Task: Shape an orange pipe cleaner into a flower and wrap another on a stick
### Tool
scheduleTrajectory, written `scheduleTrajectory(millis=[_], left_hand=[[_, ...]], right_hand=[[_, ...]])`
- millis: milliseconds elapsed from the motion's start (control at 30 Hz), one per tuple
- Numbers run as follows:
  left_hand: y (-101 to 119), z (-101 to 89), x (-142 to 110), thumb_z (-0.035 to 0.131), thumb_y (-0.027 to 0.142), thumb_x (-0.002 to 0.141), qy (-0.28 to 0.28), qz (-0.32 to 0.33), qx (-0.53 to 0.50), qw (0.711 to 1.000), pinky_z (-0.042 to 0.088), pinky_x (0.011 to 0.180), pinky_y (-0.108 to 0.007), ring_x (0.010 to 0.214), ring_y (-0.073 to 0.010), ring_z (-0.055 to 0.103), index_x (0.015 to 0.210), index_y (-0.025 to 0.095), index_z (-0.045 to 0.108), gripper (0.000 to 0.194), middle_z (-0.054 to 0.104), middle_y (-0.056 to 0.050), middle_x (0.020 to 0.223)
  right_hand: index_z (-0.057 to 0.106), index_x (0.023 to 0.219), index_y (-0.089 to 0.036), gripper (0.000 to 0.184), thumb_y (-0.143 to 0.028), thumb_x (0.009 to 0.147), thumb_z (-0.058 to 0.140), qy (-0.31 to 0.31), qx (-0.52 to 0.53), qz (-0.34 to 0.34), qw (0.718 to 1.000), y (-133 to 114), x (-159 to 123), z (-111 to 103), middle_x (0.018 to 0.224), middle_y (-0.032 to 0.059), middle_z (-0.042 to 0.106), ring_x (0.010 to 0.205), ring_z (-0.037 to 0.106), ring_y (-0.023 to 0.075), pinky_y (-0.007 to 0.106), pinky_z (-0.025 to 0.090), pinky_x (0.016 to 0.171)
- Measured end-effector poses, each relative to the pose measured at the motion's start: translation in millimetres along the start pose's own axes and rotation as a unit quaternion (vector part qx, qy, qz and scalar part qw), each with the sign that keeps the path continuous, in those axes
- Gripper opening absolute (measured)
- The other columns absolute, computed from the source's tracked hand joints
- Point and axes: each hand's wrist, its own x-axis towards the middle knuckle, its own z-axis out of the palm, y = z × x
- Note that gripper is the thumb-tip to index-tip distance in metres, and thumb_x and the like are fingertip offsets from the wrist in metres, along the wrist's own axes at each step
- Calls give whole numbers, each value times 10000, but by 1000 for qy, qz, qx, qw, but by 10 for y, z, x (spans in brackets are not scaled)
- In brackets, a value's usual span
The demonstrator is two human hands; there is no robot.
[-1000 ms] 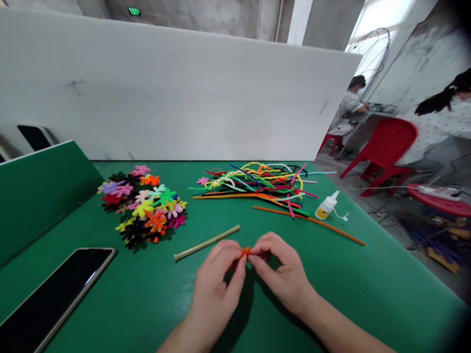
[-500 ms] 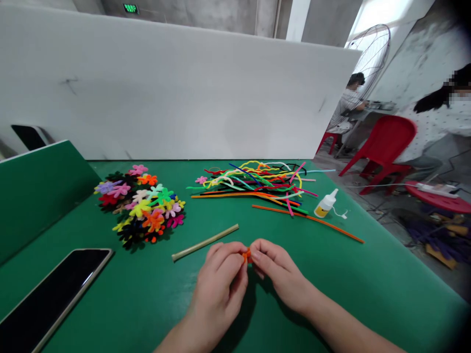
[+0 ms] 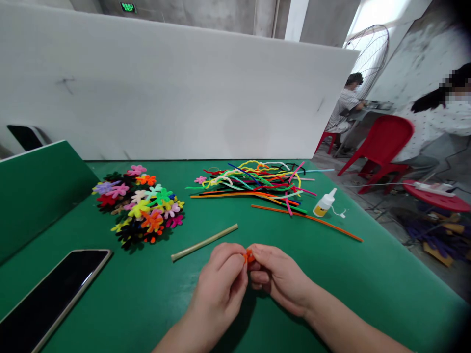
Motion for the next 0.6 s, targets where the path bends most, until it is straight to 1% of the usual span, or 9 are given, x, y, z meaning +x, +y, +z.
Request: scheduleTrajectory(millis=[100,167,200,267,333,400,467,533,600], left_hand=[[5,12,12,435,59,769,9,-46,-31,998,430,673,-210,746,-123,529,733,163,530,145,562,-39,802],[3,22,33,453,95,766,27,-124,-78,989,429,644,-213,713,-124,535,697,160,528,121,566,-33,768],[-1,27,47,467,118,763,37,-172,-110,978,427,619,-211,684,-121,533,675,160,525,114,567,-26,747],[-17,36,73,494,160,755,56,-263,-187,945,417,575,-204,624,-111,518,641,161,517,116,563,-9,695],[-33,42,90,518,186,747,63,-323,-269,905,409,571,-204,593,-104,500,633,161,514,117,553,11,637],[-41,46,95,530,190,740,59,-352,-339,871,407,595,-212,594,-103,494,640,159,515,106,548,22,603],[-36,48,95,536,188,735,58,-363,-382,848,406,608,-218,595,-103,491,639,155,515,104,550,23,595],[-23,47,96,540,187,729,61,-368,-391,842,404,605,-218,588,-102,487,631,153,514,108,546,24,586],[-10,42,99,545,189,722,62,-364,-367,854,401,595,-214,585,-102,485,626,152,514,108,541,24,585]], right_hand=[[473,672,-127,215,-295,783,548,5,9,2,1000,11,10,0,589,-53,352,447,246,29,178,210,468],[479,671,-131,224,-314,784,545,26,-47,-25,998,9,26,-16,578,-52,364,441,243,33,180,189,450],[479,671,-137,229,-326,785,539,44,-85,-44,994,3,34,-28,567,-54,368,439,246,37,183,183,443],[483,683,-152,221,-342,782,534,85,-166,-92,978,-16,48,-51,547,-59,367,448,272,52,189,195,440],[500,738,-162,180,-332,765,551,107,-239,-148,954,-35,54,-64,577,-52,400,491,330,68,193,248,467],[507,780,-161,153,-302,753,559,95,-305,-181,930,-45,49,-63,629,-32,453,545,385,84,207,304,514],[502,773,-156,119,-266,756,543,82,-363,-190,909,-45,38,-51,642,-19,478,558,405,94,221,328,528],[499,746,-153,80,-228,757,525,90,-416,-201,882,-44,24,-38,635,-17,476,543,398,93,221,330,511],[499,731,-152,56,-201,755,514,100,-456,-215,858,-48,11,-31,642,-17,466,536,386,89,217,327,500]])
